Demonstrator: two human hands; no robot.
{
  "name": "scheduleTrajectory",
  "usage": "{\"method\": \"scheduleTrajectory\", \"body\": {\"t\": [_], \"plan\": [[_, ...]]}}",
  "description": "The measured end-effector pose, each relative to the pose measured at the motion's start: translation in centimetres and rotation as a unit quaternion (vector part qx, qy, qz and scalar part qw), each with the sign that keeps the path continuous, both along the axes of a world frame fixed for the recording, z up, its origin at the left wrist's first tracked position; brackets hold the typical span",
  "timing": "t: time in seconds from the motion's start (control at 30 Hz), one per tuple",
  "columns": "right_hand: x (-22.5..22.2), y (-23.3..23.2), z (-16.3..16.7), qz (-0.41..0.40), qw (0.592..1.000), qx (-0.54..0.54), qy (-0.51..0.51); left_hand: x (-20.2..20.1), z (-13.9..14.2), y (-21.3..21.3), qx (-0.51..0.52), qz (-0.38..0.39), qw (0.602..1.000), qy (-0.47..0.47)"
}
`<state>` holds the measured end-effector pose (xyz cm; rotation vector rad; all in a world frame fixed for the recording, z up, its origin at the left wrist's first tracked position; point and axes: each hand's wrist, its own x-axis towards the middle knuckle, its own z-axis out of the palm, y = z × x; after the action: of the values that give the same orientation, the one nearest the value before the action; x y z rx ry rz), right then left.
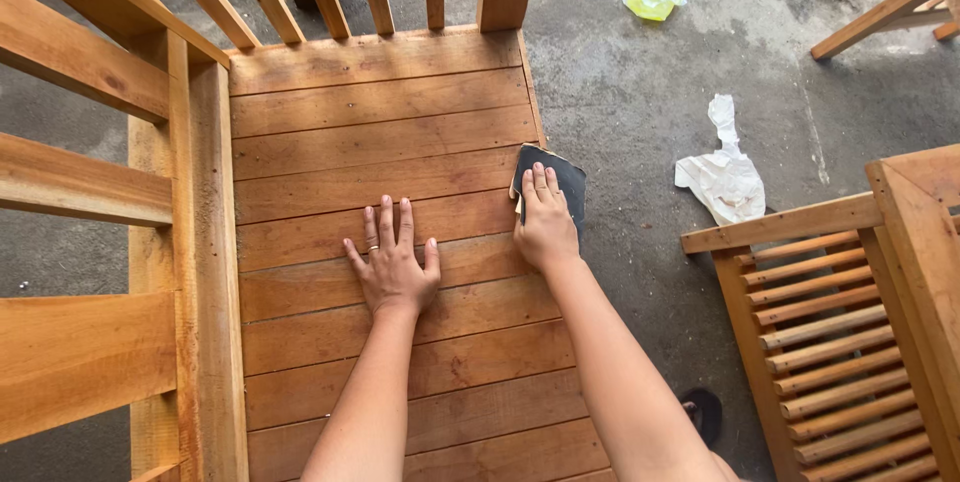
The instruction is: The person sits on a wooden slatted furniture piece and sands its seat planks with a sanding block, rubbing back and forth across the boards and shifting position to cover different sections of the seat.
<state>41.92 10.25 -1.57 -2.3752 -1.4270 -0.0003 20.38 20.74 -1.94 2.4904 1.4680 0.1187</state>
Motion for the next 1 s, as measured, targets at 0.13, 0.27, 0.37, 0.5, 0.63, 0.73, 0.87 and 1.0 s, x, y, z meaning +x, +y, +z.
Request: {"method": "scheduleTrajectory", "body": {"t": [0.13, 0.27, 0.37, 0.5, 0.63, 0.73, 0.87, 1.0], "plan": [[-3.6, -5.1, 0.6, 0.028, 0.999, 0.002, 0.018, 0.0, -0.1, 0.1, 0.019, 0.0, 0.999, -0.026], [-7.5, -12.2, 0.4, 0.034, 0.998, -0.022, 0.038, 0.1, 0.1, 0.0, 0.0, 0.002, 1.0, -0.001], [-4.5, -8.5, -1.0, 0.042, 0.999, -0.01, 0.013, 0.1, 0.3, 0.0, -0.006, 0.005, 1.0, 0.005], [0.6, 0.6, -2.2, 0.014, 1.0, 0.007, 0.006, 0.1, 0.2, 0.2, -0.005, 0.003, 1.0, -0.002], [-3.7, -3.3, -0.4, 0.031, 0.999, -0.015, 0.017, 0.2, -0.2, 0.3, -0.003, 0.007, 1.0, -0.012], [-10.4, -11.4, 2.3, 0.073, 0.993, -0.09, 0.018, 0.2, -0.3, 0.3, 0.013, 0.002, 1.0, -0.025], [-13.4, -13.3, 3.8, 0.073, 0.984, -0.152, 0.05, 0.2, -0.3, 0.2, -0.008, 0.006, 1.0, 0.004], [-9.4, -8.5, 4.2, 0.015, 0.981, -0.134, 0.143, 0.2, -0.2, 0.3, 0.0, 0.006, 1.0, 0.004]]}}
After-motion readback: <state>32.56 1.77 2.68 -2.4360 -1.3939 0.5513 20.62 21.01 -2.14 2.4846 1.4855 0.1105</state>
